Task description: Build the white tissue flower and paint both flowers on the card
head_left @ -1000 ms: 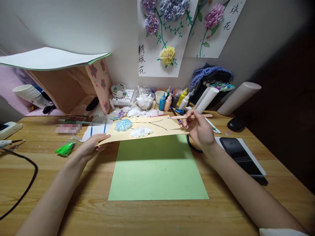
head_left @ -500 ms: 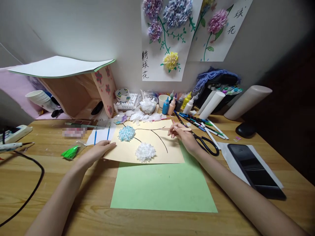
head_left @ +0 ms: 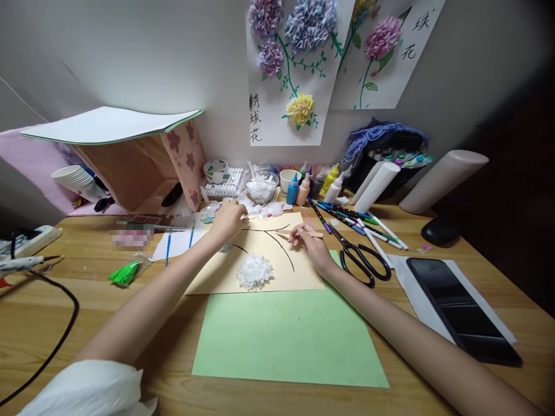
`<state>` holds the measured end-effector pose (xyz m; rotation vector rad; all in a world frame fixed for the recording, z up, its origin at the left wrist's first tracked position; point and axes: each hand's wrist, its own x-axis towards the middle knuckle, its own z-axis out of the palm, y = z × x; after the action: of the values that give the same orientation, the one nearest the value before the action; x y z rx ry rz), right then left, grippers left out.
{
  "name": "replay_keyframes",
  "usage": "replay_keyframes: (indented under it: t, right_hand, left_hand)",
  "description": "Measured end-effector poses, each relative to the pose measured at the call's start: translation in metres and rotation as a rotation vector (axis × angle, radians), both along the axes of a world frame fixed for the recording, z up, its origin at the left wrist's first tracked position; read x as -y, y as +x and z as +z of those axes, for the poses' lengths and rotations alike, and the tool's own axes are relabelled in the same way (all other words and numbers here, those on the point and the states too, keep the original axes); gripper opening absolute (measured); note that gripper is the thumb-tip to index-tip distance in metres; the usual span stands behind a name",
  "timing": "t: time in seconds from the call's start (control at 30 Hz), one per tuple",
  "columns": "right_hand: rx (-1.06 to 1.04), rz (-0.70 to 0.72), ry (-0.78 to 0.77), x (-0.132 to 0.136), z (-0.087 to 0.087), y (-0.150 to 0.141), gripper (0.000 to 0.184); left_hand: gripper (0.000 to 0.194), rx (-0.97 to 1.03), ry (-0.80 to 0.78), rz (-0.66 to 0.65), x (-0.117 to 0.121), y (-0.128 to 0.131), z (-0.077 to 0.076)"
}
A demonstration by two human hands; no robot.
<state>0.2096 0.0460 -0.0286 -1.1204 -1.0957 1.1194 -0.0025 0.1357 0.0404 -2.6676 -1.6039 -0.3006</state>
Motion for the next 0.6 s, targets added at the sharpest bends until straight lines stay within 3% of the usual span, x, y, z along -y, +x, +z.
replay_keyframes:
  t: [0.13,0.37,0.47,0.6]
  right_hand:
    - [-0.023,-0.006,0.008,-0.001,0.0,0.0,0.03]
    - [-0.076,-0.01,0.005,-0.001,0.001,0.002,0.031]
    - [-0.096,-0.009,0.008,-0.001,0.0,0.003,0.032]
    - [-0.11,-0.01,0.02,-0.001,0.001,0.002,0.035]
  left_hand:
    - [0.014,-0.026,0.014,-0.088,-0.019,0.019,-0.005]
    - [0.02,0.022,0.032,-0.063,-0.023,0.03,-0.017]
    - [0.021,0.074,0.003,-0.05,-0.024,0.026,-0.015]
    - [0.021,0.175,-0.083,-0.032,-0.016,0.017,0.0]
